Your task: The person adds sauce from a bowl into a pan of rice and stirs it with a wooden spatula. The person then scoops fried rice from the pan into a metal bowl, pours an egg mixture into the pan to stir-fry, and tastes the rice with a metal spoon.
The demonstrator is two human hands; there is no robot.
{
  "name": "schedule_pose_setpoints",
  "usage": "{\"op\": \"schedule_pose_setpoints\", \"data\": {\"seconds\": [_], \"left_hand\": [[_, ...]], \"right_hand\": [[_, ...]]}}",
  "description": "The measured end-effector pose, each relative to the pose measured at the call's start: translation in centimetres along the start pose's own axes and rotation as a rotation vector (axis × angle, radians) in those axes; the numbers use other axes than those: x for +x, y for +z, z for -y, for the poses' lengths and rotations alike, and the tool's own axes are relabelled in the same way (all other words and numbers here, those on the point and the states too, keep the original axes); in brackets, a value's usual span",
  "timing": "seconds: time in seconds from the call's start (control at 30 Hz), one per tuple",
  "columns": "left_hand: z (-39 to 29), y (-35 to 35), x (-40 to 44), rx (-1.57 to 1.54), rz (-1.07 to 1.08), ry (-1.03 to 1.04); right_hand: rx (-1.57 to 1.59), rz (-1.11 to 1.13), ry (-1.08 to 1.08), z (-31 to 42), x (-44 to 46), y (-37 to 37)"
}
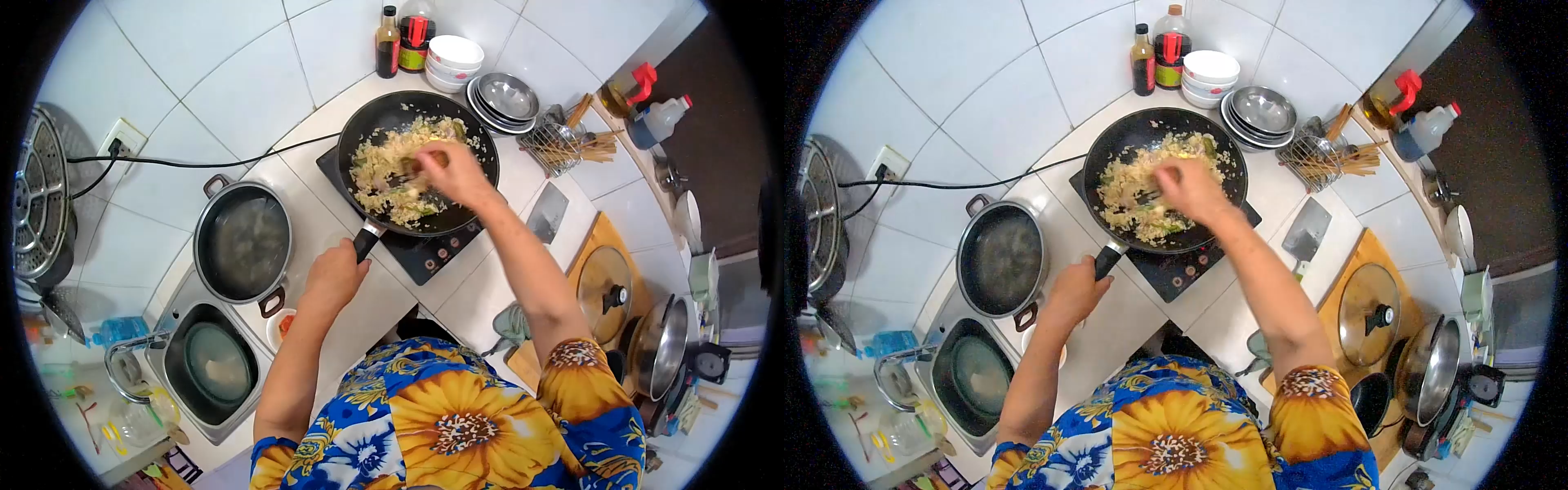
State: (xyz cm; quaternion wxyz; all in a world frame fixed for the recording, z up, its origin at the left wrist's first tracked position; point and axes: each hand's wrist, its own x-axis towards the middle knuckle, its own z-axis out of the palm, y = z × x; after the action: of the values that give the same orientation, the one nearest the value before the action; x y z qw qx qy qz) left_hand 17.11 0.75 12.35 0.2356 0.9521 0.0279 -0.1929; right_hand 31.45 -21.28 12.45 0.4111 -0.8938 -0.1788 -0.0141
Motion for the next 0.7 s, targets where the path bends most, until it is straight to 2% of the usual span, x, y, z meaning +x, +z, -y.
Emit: {"op": "schedule_pose_setpoints", "data": {"seconds": [0.03,0.13,0.23,0.37,0.4,0.5,0.57,0.63,0.7], "left_hand": [[0.0,-0.1,-0.1,0.005,-0.001,-0.001],[0.6,0.7,0.0,-0.005,-0.009,-0.001],[0.7,0.9,0.2,-0.006,-0.017,0.010],[0.7,0.9,0.3,-0.002,-0.016,0.011],[0.7,0.9,0.2,0.000,-0.017,0.006],[0.9,1.0,0.1,-0.036,-0.043,0.027],[0.8,0.8,0.0,-0.026,-0.044,0.032],[1.0,1.0,0.2,-0.035,-0.042,0.029],[0.9,1.1,0.1,-0.044,-0.038,0.032]], "right_hand": [[-0.067,-0.041,-0.034,-1.0,0.2,-1.4],[0.207,-0.092,0.043,-3.0,0.2,-5.8],[0.114,-0.234,0.010,-3.9,0.1,-8.9],[0.174,-0.160,0.081,-7.1,0.8,-7.0],[0.189,-0.126,0.039,-7.2,0.7,-5.9],[0.197,0.010,0.019,-5.9,0.1,-5.2],[0.341,0.071,0.031,-4.8,-0.2,-6.4],[0.368,0.010,0.010,-4.6,-0.2,-8.0],[0.253,-0.065,0.016,-6.2,0.3,-9.1]]}}
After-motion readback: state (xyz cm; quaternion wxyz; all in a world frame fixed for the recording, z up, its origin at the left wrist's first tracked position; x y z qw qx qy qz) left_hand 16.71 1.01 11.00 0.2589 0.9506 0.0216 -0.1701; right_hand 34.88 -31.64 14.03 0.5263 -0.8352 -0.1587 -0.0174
